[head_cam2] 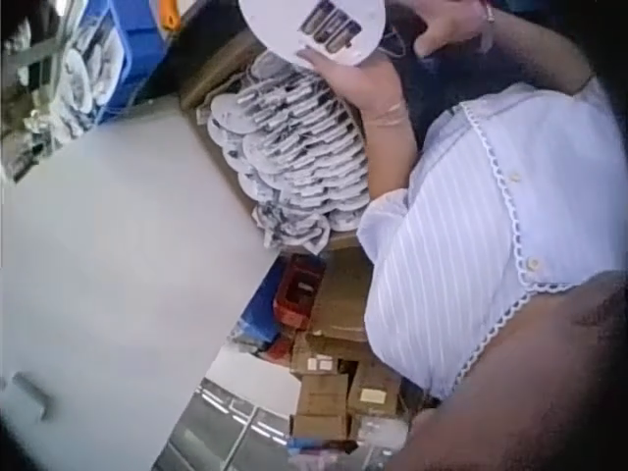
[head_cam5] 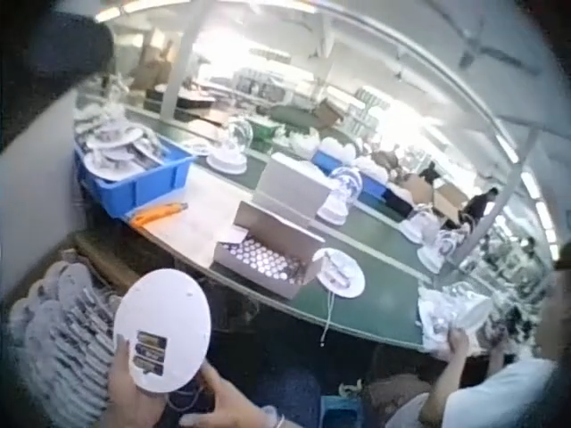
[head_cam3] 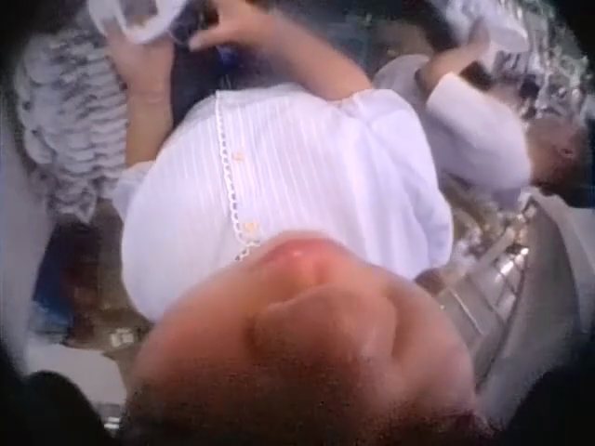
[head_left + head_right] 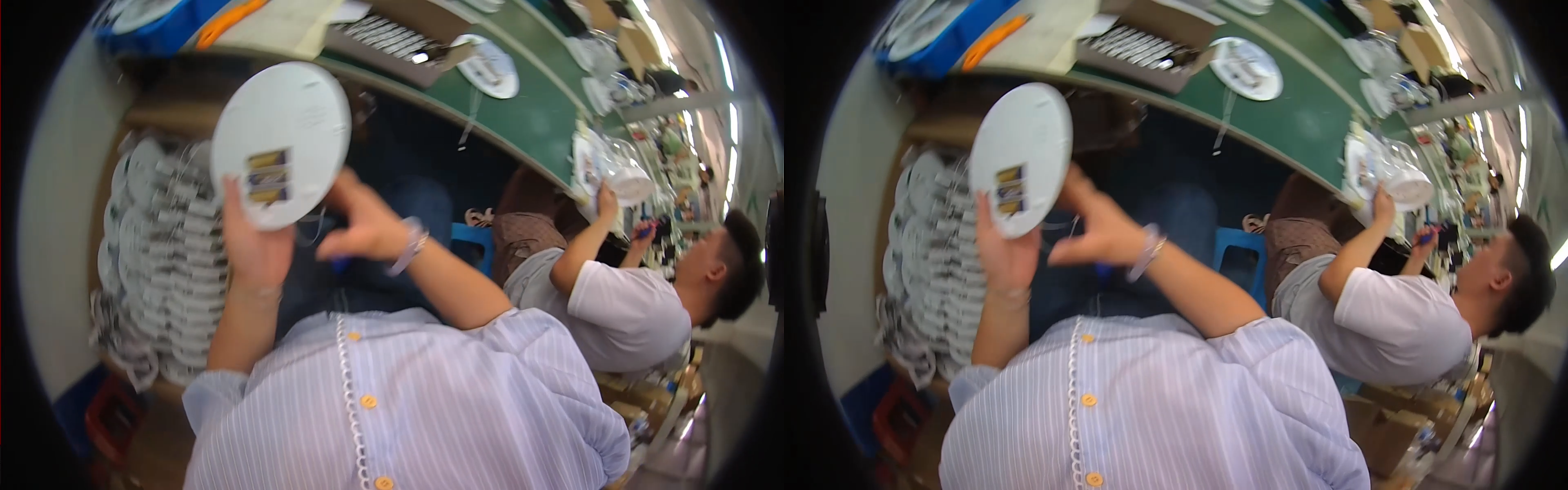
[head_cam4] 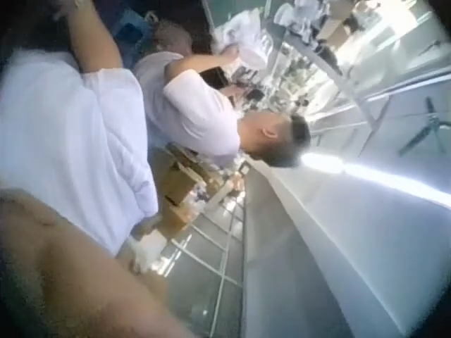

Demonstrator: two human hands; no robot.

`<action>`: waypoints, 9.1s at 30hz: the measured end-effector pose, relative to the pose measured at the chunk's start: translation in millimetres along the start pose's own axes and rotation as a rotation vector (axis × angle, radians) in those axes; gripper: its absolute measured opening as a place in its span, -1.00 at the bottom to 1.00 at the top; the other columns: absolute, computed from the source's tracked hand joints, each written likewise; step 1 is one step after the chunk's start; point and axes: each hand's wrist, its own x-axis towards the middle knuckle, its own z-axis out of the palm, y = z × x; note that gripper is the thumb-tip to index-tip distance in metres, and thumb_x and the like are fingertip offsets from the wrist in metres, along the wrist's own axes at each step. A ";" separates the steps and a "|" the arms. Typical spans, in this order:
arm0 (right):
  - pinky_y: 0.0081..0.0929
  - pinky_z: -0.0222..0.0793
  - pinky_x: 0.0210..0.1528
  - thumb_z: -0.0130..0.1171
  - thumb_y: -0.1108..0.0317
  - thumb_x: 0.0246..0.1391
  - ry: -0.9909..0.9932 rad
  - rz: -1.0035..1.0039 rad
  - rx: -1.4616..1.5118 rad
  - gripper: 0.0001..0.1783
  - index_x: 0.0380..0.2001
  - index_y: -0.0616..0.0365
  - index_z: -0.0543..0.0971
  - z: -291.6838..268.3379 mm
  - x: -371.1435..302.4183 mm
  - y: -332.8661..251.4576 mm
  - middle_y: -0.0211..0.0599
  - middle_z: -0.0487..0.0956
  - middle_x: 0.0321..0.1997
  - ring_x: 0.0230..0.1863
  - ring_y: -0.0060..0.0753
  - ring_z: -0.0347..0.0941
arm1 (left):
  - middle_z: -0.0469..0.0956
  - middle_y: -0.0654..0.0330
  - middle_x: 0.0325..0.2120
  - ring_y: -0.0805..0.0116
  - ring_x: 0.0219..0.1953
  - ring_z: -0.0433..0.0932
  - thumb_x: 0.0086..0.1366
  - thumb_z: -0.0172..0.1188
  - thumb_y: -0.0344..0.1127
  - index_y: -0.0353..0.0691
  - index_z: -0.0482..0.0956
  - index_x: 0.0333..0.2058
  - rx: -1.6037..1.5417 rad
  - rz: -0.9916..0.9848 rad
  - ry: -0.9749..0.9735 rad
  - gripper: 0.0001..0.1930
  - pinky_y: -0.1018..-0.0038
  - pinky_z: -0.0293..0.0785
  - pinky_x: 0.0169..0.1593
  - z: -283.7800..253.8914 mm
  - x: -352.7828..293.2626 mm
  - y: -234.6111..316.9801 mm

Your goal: The person is inserting batteries into circular light fixture components on a factory assembly line.

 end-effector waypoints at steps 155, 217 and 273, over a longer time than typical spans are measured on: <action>-0.74 -0.06 -0.73 -0.19 0.27 0.08 0.639 0.053 0.085 -0.74 -0.24 0.20 0.33 -52.5 3.3 -64.2 -0.43 0.28 -0.51 -0.72 -0.69 0.05 | 0.48 0.31 -0.44 0.57 -0.46 0.45 0.09 0.10 -0.29 -0.23 0.45 -0.32 0.717 0.221 0.143 -0.81 0.64 0.39 -0.40 -47.3 46.4 130.2; -0.53 0.18 -0.04 0.22 0.37 -0.24 0.580 0.250 -0.142 -0.33 -0.05 0.31 0.15 -39.4 -29.7 -34.8 -0.17 0.36 -0.15 -0.10 -0.40 0.30 | 0.37 0.10 -0.15 0.40 -0.13 0.39 0.22 -0.11 -0.21 -0.34 0.18 -0.02 0.554 -0.180 -0.075 -0.58 0.57 0.34 -0.10 6.0 0.2 -29.6; -0.53 0.35 -0.35 0.15 0.57 -0.31 0.059 -0.233 -1.092 -0.78 -0.44 0.15 0.52 -26.2 2.0 -44.9 -0.31 0.48 -0.35 -0.36 -0.34 0.39 | 0.39 0.13 -0.21 0.40 -0.20 0.44 0.17 -0.04 -0.33 -0.31 0.24 -0.07 0.398 -0.147 0.010 -0.65 0.55 0.43 -0.21 0.4 9.1 -22.5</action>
